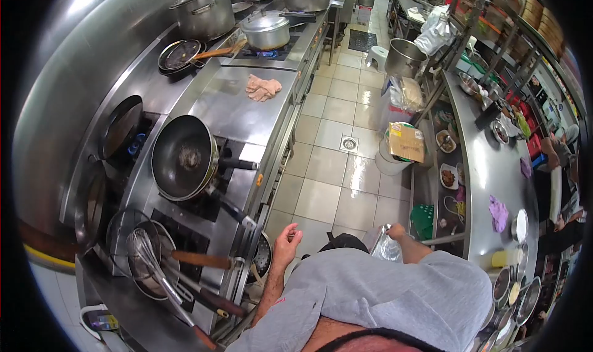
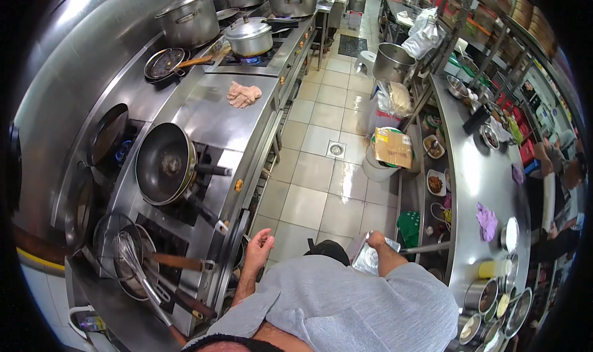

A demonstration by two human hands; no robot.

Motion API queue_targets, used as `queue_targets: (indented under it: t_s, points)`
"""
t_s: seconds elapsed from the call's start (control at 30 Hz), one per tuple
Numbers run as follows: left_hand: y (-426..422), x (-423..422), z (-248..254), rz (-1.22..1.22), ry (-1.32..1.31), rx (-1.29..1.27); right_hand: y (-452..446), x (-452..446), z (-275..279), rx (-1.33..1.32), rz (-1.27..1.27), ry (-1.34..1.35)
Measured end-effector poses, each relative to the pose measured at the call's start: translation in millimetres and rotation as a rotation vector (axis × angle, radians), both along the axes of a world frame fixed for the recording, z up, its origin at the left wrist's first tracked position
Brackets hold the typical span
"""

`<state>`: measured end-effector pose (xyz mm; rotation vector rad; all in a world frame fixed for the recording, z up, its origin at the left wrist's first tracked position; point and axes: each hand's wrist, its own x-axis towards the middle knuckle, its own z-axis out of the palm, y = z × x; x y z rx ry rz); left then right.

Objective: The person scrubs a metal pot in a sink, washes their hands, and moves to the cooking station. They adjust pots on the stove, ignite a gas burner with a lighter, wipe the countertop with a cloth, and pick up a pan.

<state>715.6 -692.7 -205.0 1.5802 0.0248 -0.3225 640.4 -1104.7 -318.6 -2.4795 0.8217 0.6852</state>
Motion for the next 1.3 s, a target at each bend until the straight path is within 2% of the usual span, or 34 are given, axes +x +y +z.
queue_targets:
  t_s: [0.1, 0.17, 0.2, 0.27, 0.33, 0.4, 0.47, 0.53, 0.57, 0.67, 0.73, 0.77, 0.8, 0.9, 0.97, 1.0, 1.07, 1.13, 1.2, 1.23, 1.3]
  points:
    - [-19, 45, -3, 0.016, 0.007, 0.026, -26, 37, -21, -0.047, 0.082, 0.057]
    - [-39, 84, 3, 0.048, 0.0, 0.062, -48, 82, -41, 0.136, 0.036, -0.028]
    - [-49, 105, 12, 0.036, -0.043, 0.084, -56, 108, -48, 0.142, 0.074, -0.023]
    - [-71, 154, 26, 0.061, -0.092, 0.107, -64, 168, -38, 0.398, -0.105, 0.031]
    - [-91, 209, 44, 0.099, -0.191, 0.11, -85, 229, -42, 0.412, -0.011, 0.037]
    - [-107, 260, 88, 0.179, -0.259, 0.082, -101, 287, -39, 0.387, 0.148, 0.018]
    - [-116, 308, 135, 0.288, -0.359, 0.18, -119, 349, -41, 0.382, 0.242, -0.05]
    - [-110, 362, 170, 0.312, -0.448, 0.35, -140, 404, -62, 0.342, 0.33, -0.288]
    - [-106, 387, 189, 0.327, -0.509, 0.387, -143, 426, -47, 0.368, 0.262, -0.263]
    - [-84, 471, 237, 0.36, -0.682, 0.5, -158, 481, -33, 0.323, 0.285, -0.289]
    - [-66, 527, 276, 0.395, -0.836, 0.67, -166, 506, -34, 0.324, 0.274, -0.282]
    - [-55, 556, 297, 0.409, -0.798, 0.651, -173, 514, -41, 0.318, 0.271, -0.267]
    - [-39, 593, 310, 0.446, -0.866, 0.74, -178, 522, -49, 0.311, 0.267, -0.25]
    - [8, 702, 359, 0.463, -0.878, 0.817, -182, 531, -31, 0.397, 0.11, -0.274]
    - [26, 765, 393, 0.579, -0.828, 0.905, -196, 532, -43, 0.5, -0.128, -0.225]
    - [43, 804, 403, 0.594, -0.832, 0.942, -219, 523, -59, 0.457, 0.173, -0.248]
    - [65, 867, 423, 0.673, -0.863, 1.098, -233, 520, -59, 0.412, 0.298, -0.175]
    - [83, 922, 444, 0.679, -0.854, 1.208, -227, 526, -28, 0.423, 0.102, -0.098]
    - [87, 962, 458, 0.733, -0.797, 1.299, -210, 535, 5, 0.416, -0.449, -0.07]
    - [98, 988, 461, 0.726, -0.775, 1.322, -220, 533, -10, 0.421, -0.484, -0.071]
    - [111, 1029, 465, 0.735, -0.744, 1.369, -242, 529, -36, 0.684, -0.67, -0.193]
